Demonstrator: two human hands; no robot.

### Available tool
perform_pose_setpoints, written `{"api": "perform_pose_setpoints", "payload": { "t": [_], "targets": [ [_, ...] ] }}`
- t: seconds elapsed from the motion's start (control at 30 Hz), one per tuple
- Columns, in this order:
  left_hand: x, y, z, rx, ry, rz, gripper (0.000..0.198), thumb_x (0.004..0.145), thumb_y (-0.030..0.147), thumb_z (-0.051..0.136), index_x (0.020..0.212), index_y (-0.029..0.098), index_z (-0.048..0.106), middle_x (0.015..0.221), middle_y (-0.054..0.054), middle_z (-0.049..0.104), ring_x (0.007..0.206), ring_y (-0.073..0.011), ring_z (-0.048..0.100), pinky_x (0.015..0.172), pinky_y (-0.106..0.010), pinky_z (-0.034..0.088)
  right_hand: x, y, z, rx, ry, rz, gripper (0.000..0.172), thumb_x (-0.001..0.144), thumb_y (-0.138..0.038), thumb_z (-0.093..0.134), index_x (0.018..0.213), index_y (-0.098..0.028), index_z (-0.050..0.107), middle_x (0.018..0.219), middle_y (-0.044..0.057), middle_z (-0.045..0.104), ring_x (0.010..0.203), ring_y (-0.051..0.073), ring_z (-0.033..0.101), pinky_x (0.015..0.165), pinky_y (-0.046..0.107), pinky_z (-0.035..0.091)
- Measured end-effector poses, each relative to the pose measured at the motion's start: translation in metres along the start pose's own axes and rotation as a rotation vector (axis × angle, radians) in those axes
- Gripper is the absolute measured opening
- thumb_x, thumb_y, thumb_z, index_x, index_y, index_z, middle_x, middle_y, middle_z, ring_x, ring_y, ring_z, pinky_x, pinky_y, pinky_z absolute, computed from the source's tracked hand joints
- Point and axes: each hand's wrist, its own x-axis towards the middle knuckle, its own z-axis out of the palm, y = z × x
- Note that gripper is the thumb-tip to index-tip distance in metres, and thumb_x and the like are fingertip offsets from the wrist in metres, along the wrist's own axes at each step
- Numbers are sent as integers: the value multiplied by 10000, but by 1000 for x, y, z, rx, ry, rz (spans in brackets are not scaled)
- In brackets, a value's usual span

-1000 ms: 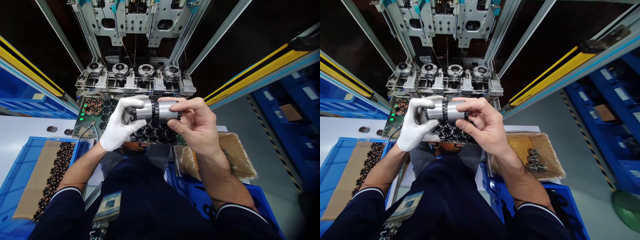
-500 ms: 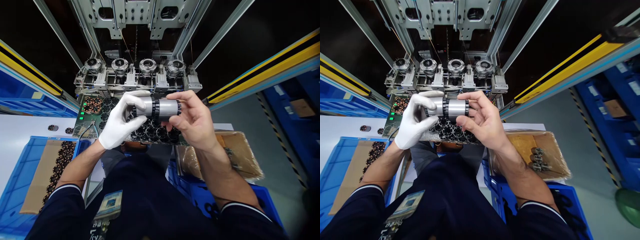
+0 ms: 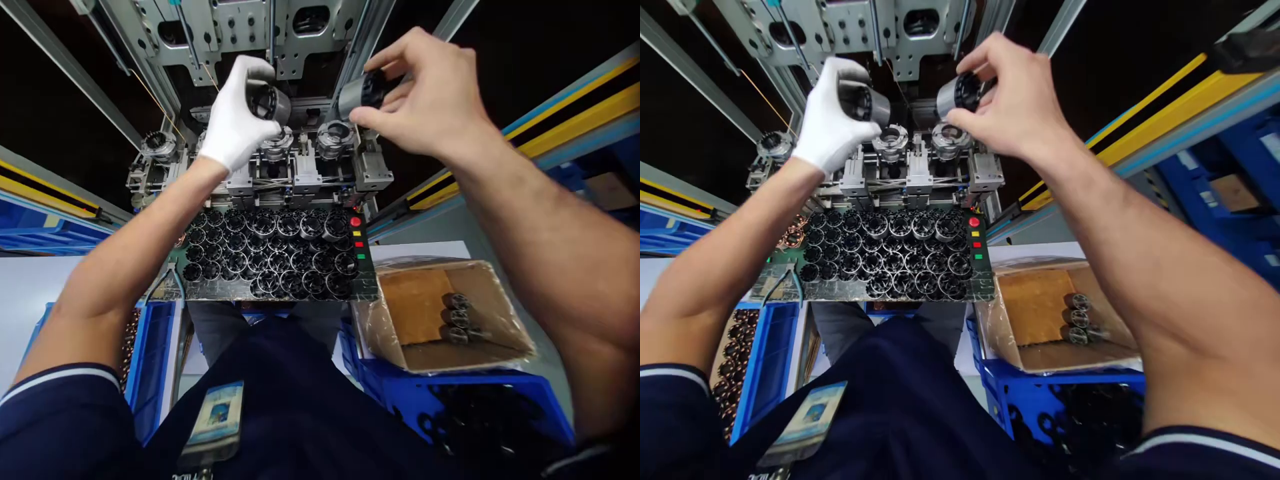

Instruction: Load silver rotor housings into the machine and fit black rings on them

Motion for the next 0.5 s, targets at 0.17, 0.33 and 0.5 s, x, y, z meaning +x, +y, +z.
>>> {"api": "perform_pose_setpoints", "payload": {
  "t": [0.17,0.33,0.5],
  "targets": [
    [57,-75,28,87,-141,-269,829,495,295,1163,1176,180,704,1130,71,810,971,-127,553,1199,-547,551,42,55,31,-206,-94,44,593,710,-187,1081,1243,-188,821,1120,31,864,878,144,710,1052,437,609],
    [51,-93,32,39,-200,-184,666,583,406,1146,1107,270,758,993,174,820,964,-139,558,1293,-501,510,49,59,38,-270,-265,62,707,646,-174,1124,1295,-140,845,1244,92,870,1231,311,785,1224,641,578],
    [49,-64,32,42,-168,-49,662,988,778,776,1345,223,731,1411,124,800,1539,-222,480,1543,-513,152,74,53,33,-325,-407,92,331,705,-314,1047,895,-122,855,1060,-47,893,1423,199,733,1218,313,538]
  ]
}}
